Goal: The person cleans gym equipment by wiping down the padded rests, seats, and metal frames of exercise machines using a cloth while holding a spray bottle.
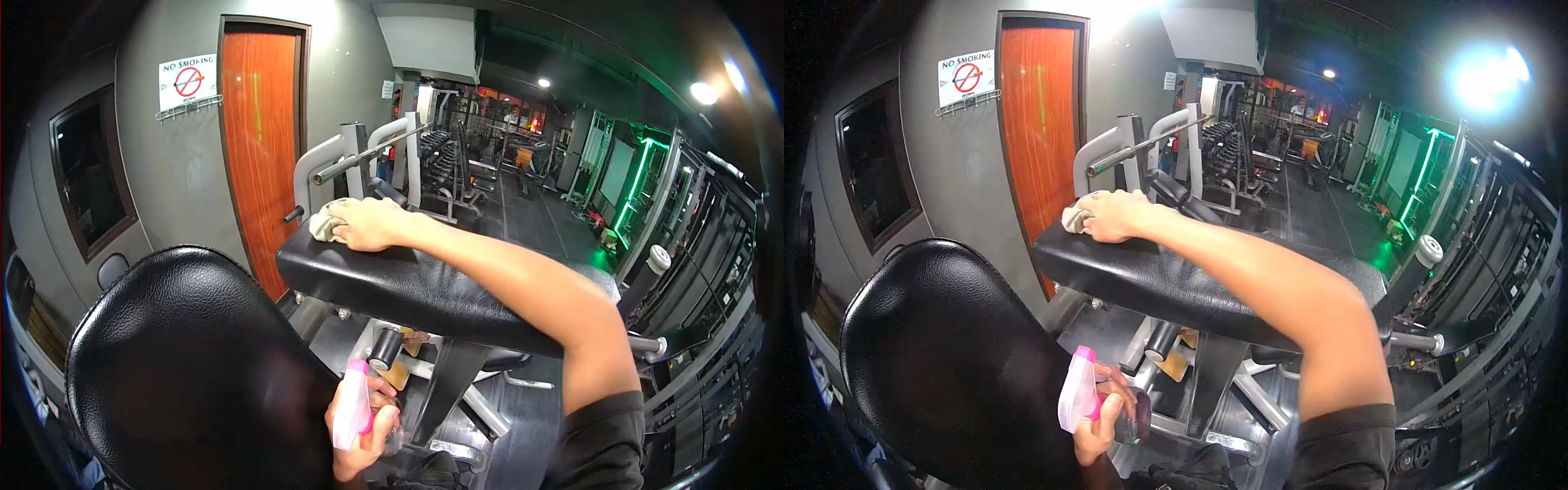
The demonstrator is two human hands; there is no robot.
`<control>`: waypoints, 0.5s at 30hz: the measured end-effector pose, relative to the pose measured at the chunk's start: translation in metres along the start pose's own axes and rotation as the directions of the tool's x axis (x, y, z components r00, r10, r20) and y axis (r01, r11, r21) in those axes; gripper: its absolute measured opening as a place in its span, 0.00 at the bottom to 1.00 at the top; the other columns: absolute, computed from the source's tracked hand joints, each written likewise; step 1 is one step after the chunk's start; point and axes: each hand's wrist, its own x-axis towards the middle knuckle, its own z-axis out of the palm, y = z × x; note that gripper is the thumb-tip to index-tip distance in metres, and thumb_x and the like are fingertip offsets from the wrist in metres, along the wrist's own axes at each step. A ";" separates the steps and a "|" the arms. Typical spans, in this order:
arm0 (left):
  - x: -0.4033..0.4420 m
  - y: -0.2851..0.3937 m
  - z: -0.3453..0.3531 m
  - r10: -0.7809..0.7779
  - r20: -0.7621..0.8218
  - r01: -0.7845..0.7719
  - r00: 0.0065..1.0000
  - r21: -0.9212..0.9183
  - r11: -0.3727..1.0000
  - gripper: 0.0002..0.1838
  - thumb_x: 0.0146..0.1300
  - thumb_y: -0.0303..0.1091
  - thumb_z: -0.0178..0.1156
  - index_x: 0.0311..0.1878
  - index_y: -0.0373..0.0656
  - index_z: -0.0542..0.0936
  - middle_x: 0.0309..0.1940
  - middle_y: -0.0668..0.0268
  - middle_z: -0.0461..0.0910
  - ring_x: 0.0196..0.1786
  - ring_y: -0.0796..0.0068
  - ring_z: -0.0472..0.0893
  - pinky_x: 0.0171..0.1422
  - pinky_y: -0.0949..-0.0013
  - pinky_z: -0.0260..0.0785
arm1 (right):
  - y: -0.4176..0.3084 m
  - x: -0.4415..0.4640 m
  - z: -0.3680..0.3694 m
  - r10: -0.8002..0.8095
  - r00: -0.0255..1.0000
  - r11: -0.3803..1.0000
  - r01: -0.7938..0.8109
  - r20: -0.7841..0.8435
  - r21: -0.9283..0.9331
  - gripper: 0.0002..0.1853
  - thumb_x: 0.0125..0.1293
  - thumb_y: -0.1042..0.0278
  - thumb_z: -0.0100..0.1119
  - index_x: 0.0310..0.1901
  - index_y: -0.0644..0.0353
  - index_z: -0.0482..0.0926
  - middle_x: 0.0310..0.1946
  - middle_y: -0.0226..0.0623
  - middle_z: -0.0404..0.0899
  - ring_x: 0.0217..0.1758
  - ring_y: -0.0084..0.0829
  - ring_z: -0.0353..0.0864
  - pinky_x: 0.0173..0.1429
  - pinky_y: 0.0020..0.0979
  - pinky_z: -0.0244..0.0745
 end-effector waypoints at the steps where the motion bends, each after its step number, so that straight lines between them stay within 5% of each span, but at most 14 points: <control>1: -0.002 -0.004 -0.003 0.014 0.008 -0.014 1.000 -0.001 1.000 0.16 0.59 0.22 0.59 0.48 0.29 0.67 0.27 0.57 0.78 0.25 0.76 0.78 0.33 0.75 0.71 | 0.004 0.001 0.000 0.007 1.000 1.000 -0.007 -0.005 0.002 0.20 0.69 0.59 0.46 0.60 0.55 0.69 0.47 0.49 0.79 0.51 0.52 0.79 0.56 0.45 0.73; 3: -0.002 -0.004 -0.003 0.024 0.019 -0.024 1.000 -0.007 1.000 0.16 0.60 0.22 0.58 0.48 0.29 0.67 0.26 0.57 0.78 0.26 0.76 0.78 0.34 0.74 0.72 | 0.010 0.002 -0.005 0.080 0.980 0.989 -0.101 0.185 0.106 0.22 0.68 0.56 0.47 0.63 0.43 0.69 0.51 0.45 0.79 0.55 0.47 0.78 0.59 0.46 0.71; 8: -0.001 0.003 -0.001 -0.012 0.013 0.012 1.000 -0.004 1.000 0.15 0.59 0.21 0.58 0.48 0.30 0.68 0.22 0.60 0.77 0.29 0.73 0.78 0.40 0.71 0.72 | 0.013 -0.052 -0.032 0.094 0.983 0.995 -0.099 0.160 0.022 0.21 0.67 0.60 0.48 0.62 0.44 0.69 0.51 0.47 0.79 0.52 0.50 0.79 0.56 0.47 0.73; 13: 0.000 -0.001 -0.003 0.041 0.016 -0.040 0.999 -0.029 0.999 0.15 0.58 0.19 0.57 0.48 0.30 0.68 0.23 0.60 0.77 0.28 0.75 0.78 0.38 0.72 0.72 | 0.001 -0.092 -0.085 0.098 0.911 0.963 0.014 0.400 -0.269 0.24 0.60 0.71 0.56 0.59 0.45 0.72 0.46 0.48 0.80 0.49 0.45 0.82 0.52 0.43 0.78; 15: 0.000 0.005 0.000 -0.057 0.021 0.058 0.998 -0.065 0.996 0.16 0.57 0.17 0.56 0.49 0.29 0.68 0.28 0.58 0.78 0.27 0.77 0.78 0.35 0.74 0.71 | -0.014 -0.084 -0.116 0.255 0.786 0.921 -0.020 0.562 -0.390 0.22 0.57 0.72 0.58 0.56 0.50 0.76 0.43 0.47 0.82 0.47 0.43 0.83 0.49 0.42 0.79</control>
